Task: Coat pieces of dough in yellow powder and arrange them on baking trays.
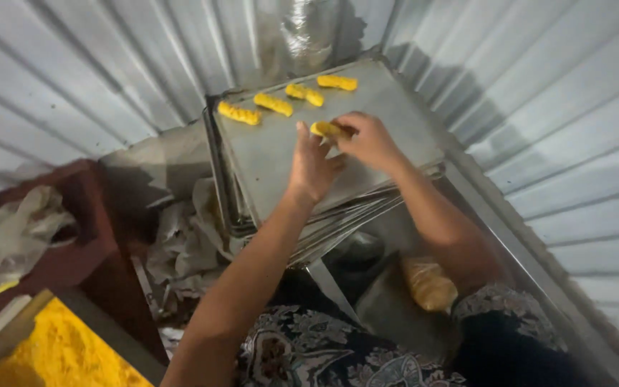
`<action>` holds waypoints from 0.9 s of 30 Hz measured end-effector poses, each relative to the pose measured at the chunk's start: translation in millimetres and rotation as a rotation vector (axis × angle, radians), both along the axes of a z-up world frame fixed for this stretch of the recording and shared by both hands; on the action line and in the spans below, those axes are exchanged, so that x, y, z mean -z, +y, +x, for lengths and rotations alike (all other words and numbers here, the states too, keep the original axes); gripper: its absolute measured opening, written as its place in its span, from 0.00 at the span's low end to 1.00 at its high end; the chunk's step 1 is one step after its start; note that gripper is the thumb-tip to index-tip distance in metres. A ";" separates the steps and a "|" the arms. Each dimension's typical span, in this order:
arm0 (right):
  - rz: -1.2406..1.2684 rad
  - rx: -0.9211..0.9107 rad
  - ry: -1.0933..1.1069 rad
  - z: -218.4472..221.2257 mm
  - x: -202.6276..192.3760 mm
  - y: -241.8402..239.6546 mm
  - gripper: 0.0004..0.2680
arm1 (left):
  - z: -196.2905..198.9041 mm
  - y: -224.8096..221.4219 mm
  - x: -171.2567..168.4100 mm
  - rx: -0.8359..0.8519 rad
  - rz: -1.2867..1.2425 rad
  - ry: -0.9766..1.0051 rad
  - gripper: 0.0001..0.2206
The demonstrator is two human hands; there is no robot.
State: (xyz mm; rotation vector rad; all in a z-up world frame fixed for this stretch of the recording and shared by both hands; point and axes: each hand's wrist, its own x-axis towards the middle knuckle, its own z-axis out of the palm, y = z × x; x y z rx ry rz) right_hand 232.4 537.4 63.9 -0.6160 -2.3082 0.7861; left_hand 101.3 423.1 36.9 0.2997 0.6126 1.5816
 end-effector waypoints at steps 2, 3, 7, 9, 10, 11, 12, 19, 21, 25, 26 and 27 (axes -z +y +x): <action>-0.266 0.014 0.049 3.7 18.5 38.9 0.11 | -0.7 -4.2 -16.2 -0.029 -0.220 0.085 0.38; -0.267 0.022 0.051 6.3 17.9 59.9 0.11 | -7.2 -8.9 -9.0 -0.022 -0.221 0.087 0.38; -0.239 0.215 -0.055 6.6 9.5 139.6 0.12 | -41.8 -26.0 9.4 -0.125 -0.181 0.164 0.38; -0.366 0.274 -0.071 1.8 32.7 177.6 0.13 | -54.0 -43.6 1.2 -0.162 -0.126 0.167 0.38; -0.134 0.281 -0.076 -2.8 54.3 202.1 0.12 | -57.5 -52.1 -11.2 -0.203 -0.128 0.200 0.37; 0.099 0.285 -0.082 -7.8 75.5 226.6 0.12 | -61.1 -60.9 -23.7 -0.245 -0.129 0.233 0.36; 0.105 0.281 -0.077 -13.0 72.3 230.6 0.12 | -65.6 -64.8 -29.3 -0.250 -0.123 0.236 0.36; -0.356 0.220 -0.344 -42.3 37.7 206.3 0.14 | -94.3 -100.7 -53.6 -0.449 -0.199 0.371 0.33; -0.332 0.169 -0.446 -42.8 50.1 215.2 0.14 | -99.8 -110.4 -56.4 -0.476 -0.210 0.383 0.32; 0.084 0.099 -0.350 -31.0 65.3 230.9 0.16 | -115.8 -121.3 -42.9 -0.515 -0.209 0.335 0.32; 0.056 0.107 -0.346 -27.6 67.3 233.8 0.19 | -119.5 -124.6 -37.9 -0.533 -0.206 0.284 0.32; 0.059 0.099 -0.347 -27.7 83.4 250.5 0.19 | -119.8 -126.4 -40.4 -0.542 -0.206 0.282 0.32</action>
